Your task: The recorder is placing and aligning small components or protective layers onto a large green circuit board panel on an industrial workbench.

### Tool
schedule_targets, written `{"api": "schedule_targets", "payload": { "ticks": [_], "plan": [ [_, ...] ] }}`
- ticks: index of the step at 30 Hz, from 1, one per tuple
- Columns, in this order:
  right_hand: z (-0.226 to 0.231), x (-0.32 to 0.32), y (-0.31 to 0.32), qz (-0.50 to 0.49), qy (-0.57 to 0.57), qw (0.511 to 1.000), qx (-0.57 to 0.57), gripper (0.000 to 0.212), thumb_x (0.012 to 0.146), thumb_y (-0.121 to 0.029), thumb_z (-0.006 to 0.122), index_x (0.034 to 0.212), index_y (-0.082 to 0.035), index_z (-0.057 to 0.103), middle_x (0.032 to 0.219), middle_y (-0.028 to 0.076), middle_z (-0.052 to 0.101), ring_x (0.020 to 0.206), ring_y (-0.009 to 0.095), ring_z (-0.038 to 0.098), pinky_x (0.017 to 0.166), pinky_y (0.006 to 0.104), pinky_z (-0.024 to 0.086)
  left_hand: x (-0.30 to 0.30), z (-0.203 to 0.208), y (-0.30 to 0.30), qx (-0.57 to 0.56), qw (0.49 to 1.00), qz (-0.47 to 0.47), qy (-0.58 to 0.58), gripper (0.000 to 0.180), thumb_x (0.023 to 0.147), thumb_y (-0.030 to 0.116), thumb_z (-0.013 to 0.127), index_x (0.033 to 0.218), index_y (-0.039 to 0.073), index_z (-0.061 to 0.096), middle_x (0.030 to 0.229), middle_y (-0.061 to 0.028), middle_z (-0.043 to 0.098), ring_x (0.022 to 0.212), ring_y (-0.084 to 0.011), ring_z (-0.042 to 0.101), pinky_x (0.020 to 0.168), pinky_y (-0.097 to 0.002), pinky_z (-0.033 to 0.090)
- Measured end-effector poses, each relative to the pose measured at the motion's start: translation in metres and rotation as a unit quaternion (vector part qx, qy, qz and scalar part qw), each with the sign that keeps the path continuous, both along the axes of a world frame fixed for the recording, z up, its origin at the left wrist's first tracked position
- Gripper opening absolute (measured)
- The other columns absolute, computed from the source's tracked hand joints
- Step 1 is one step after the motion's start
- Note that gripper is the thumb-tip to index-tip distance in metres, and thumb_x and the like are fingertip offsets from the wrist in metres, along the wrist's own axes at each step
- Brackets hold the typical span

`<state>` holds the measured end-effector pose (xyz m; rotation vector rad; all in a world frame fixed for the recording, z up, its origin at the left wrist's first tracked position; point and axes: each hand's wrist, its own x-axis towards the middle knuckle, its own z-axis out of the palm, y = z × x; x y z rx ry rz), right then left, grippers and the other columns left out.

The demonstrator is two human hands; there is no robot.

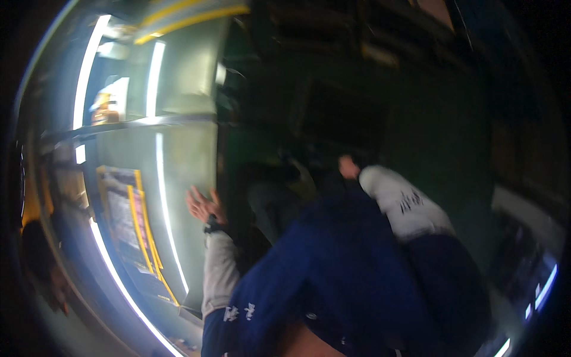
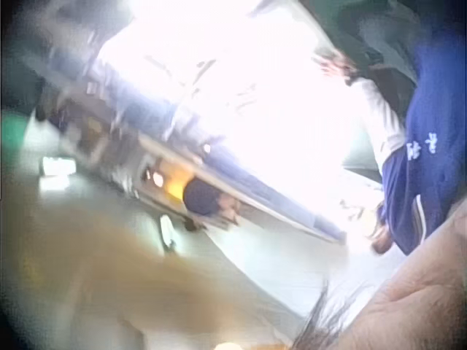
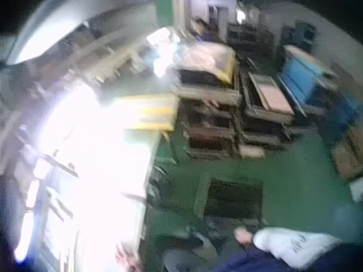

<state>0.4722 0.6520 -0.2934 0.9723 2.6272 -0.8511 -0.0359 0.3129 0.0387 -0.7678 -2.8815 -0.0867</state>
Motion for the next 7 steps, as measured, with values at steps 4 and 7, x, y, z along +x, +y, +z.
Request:
{"api": "schedule_targets", "payload": {
  "ticks": [4, 7],
  "plan": [
    [0.141, -0.060, -0.032, -0.053, -0.031, 0.995, -0.082, 0.012, 0.077, -0.015, 0.068, 0.079, -0.006, 0.075, 0.078, 0.026, 0.069, 0.079, 0.046, 0.068, 0.080, 0.0545, 0.053, -0.005, -0.016, 0.003, -0.041, 0.999, 0.007, -0.001, 0.081, 0.098, 0.061, 0.062, 0.163, 0.019, 0.038, 0.165, -0.0164, 0.038, 0.152, -0.0400, 0.034, 0.122, -0.0572, 0.029],
    [0.125, -0.022, -0.077, -0.090, -0.017, 0.994, -0.062, 0.015, 0.077, -0.013, 0.068, 0.084, -0.004, 0.078, 0.085, 0.027, 0.071, 0.084, 0.046, 0.069, 0.084, 0.0549, 0.054, 0.003, -0.031, -0.018, -0.036, 0.999, 0.001, -0.019, 0.084, 0.096, 0.061, 0.066, 0.164, 0.020, 0.036, 0.167, -0.0155, 0.035, 0.152, -0.0403, 0.034, 0.123, -0.0561, 0.029]
  ]
}}
